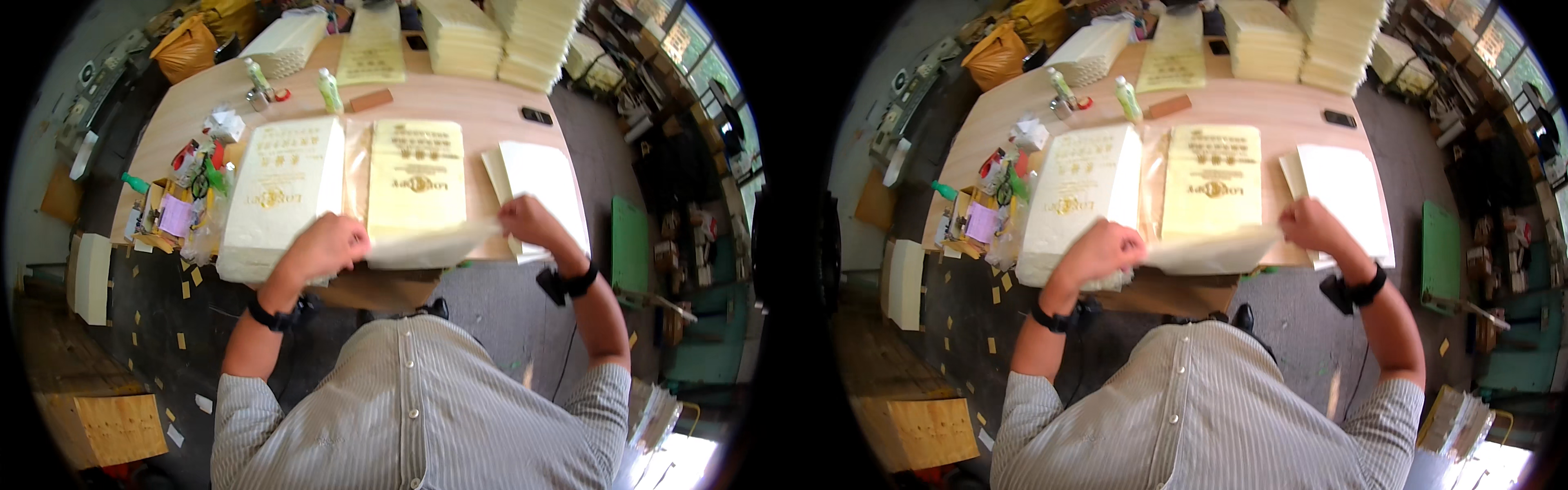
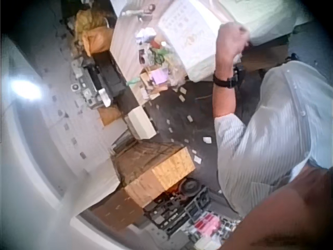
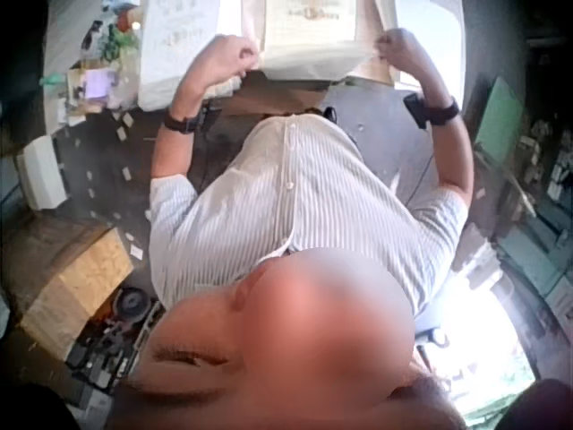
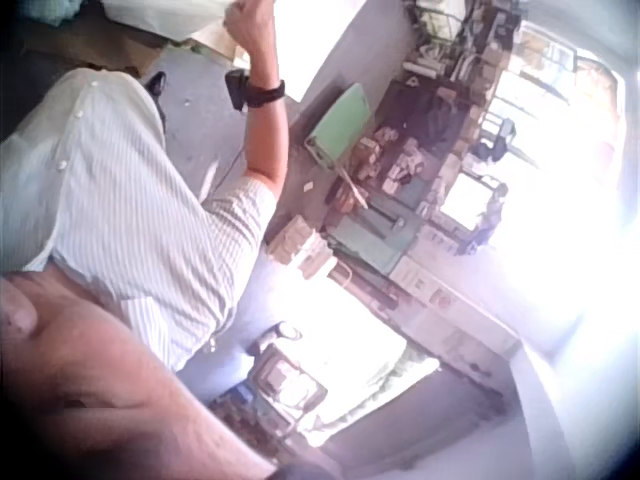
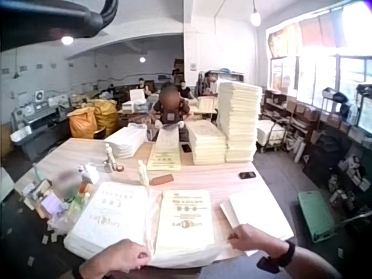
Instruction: The person places stacks of white books into transparent plastic bags with a gold logo and folds the top to seal them. This process is repeated multiple times on a wooden table.
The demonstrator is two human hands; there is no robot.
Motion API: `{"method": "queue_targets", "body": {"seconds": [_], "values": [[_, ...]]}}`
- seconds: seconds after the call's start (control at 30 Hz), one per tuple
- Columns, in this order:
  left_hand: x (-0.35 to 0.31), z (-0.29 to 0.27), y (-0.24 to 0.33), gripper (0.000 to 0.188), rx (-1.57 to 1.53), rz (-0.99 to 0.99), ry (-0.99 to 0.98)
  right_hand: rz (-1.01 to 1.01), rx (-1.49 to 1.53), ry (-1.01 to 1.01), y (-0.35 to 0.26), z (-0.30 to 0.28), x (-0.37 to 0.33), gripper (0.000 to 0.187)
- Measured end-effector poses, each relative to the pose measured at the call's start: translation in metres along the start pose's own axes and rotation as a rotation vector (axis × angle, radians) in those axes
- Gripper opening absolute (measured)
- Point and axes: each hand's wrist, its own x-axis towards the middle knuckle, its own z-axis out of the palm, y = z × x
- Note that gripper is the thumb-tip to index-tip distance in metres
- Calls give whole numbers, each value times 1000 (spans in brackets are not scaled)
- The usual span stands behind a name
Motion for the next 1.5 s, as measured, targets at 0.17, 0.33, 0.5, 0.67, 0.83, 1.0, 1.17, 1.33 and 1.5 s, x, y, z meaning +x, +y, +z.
{"method": "queue_targets", "body": {"seconds": [0.17,0.33,0.5,0.67,0.83,1.0,1.17,1.33,1.5], "values": [[-16,32,-14,19,-76,4,-228,50,-119,23,-6,23,-35,32],[-18,65,-38,24,-108,-52,-305,25,-119,-16,21,50,-58,42],[-25,91,-57,19,-66,-122,-298,138,50,-39,45,69,-71,27],[-35,127,-64,16,102,14,41,38,-8,-137,67,69,-105,18],[-26,128,-43,15,32,-2,111,27,-363,-229,74,61,-123,17],[-17,124,-29,13,-51,53,38,5,-309,20,83,59,-130,18],[-10,127,-31,13,-42,144,-61,354,245,76,71,26,-134,18],[15,48,16,17,-286,106,-120,162,362,240,15,-56,-106,15],[85,-70,43,13,-561,213,76,-192,370,501,-62,-128,3,22]]}}
